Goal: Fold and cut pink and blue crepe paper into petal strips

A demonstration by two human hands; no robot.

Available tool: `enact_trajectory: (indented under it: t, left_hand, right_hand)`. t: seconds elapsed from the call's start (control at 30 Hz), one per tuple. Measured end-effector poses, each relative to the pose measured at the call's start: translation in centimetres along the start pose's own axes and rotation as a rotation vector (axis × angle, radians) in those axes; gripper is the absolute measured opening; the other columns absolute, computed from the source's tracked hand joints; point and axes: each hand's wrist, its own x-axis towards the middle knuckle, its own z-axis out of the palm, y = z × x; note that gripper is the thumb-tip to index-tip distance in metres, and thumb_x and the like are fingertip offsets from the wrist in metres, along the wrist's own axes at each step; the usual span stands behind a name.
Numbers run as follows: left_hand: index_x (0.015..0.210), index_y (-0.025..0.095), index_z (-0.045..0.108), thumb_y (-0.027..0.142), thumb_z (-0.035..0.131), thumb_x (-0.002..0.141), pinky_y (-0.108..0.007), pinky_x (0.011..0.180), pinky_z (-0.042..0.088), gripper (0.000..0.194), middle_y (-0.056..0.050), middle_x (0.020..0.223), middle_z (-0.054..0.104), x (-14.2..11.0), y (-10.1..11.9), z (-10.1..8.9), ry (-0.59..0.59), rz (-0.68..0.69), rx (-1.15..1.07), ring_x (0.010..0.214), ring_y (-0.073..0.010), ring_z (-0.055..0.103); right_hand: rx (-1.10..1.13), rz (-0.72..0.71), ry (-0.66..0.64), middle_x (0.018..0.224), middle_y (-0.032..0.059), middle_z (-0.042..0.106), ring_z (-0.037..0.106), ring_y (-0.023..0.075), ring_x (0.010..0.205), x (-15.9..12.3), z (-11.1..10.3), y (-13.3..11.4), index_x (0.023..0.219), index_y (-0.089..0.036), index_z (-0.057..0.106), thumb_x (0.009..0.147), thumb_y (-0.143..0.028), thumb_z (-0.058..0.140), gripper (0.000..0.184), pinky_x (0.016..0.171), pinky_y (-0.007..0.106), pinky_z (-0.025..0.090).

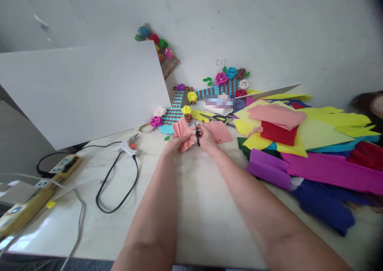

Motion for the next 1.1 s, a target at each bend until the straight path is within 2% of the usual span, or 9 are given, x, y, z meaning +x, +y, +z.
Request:
enact_trajectory:
  t: [0.3,0.5,0.63,0.73,0.83,0.93,1.1]
  left_hand:
    - [0.079,0.011,0.065,0.029,0.081,0.051,-0.029,0.061,0.050,0.037,-0.006,0.071,0.067,0.6,-0.7,-0.3,0.058,0.060,0.018,0.061,-0.0173,0.063]
    - [0.079,0.010,0.065,0.031,0.081,0.048,-0.028,0.060,0.049,0.040,-0.006,0.073,0.067,1.1,-0.9,-1.0,0.200,0.122,0.054,0.061,-0.0172,0.062]
    - [0.080,0.011,0.064,0.031,0.081,0.050,-0.029,0.061,0.050,0.040,-0.005,0.072,0.066,1.3,-0.8,-1.0,0.247,0.168,-0.033,0.062,-0.0170,0.062]
    - [0.080,0.012,0.063,0.029,0.081,0.050,-0.029,0.063,0.051,0.039,-0.005,0.072,0.067,1.1,-0.4,-0.7,0.275,0.223,-0.137,0.065,-0.0174,0.063]
    - [0.081,0.013,0.063,0.029,0.080,0.051,-0.028,0.065,0.051,0.038,-0.004,0.073,0.067,0.9,0.0,-0.5,0.293,0.265,-0.191,0.068,-0.0178,0.064]
    - [0.085,0.013,0.062,0.029,0.079,0.053,-0.028,0.067,0.051,0.040,-0.005,0.076,0.068,0.8,0.1,-0.6,0.277,0.274,-0.216,0.071,-0.0187,0.065]
    - [0.087,0.013,0.063,0.029,0.079,0.055,-0.029,0.071,0.051,0.040,-0.006,0.079,0.068,1.2,-0.3,-1.1,0.287,0.238,-0.217,0.076,-0.0201,0.065]
  right_hand:
    - [-0.016,-0.041,0.029,0.057,-0.0040,0.052,0.050,0.0124,0.054,0.1,0.0,0.2,0.086,-0.019,0.052,0.056,-0.043,0.063,0.041,0.049,0.022,0.039]
    - [-0.024,-0.001,0.043,0.061,-0.0028,0.053,0.052,0.0136,0.056,0.1,-0.2,0.4,0.087,-0.019,0.050,0.056,-0.045,0.064,0.043,0.050,0.023,0.040]
    - [0.001,0.046,0.047,0.063,-0.0026,0.055,0.055,0.0148,0.060,0.0,-0.3,0.3,0.088,-0.020,0.049,0.054,-0.043,0.068,0.045,0.051,0.023,0.041]
    - [0.048,0.159,-0.017,0.060,-0.0041,0.053,0.053,0.0125,0.053,-0.5,-0.5,-0.4,0.086,-0.021,0.049,0.055,-0.040,0.070,0.043,0.046,0.021,0.039]
    - [0.054,0.268,-0.134,0.058,-0.0044,0.054,0.052,0.0103,0.048,-1.1,-0.8,-1.5,0.085,-0.020,0.049,0.059,-0.037,0.070,0.037,0.039,0.017,0.032]
    - [0.004,0.284,-0.234,0.057,-0.0045,0.054,0.049,0.0075,0.044,-1.4,-1.2,-2.2,0.082,-0.020,0.051,0.063,-0.036,0.068,0.030,0.035,0.015,0.027]
    - [-0.038,0.252,-0.319,0.055,-0.0044,0.054,0.047,0.0064,0.042,-1.1,-2.2,-2.1,0.080,-0.018,0.051,0.068,-0.036,0.066,0.026,0.035,0.014,0.028]
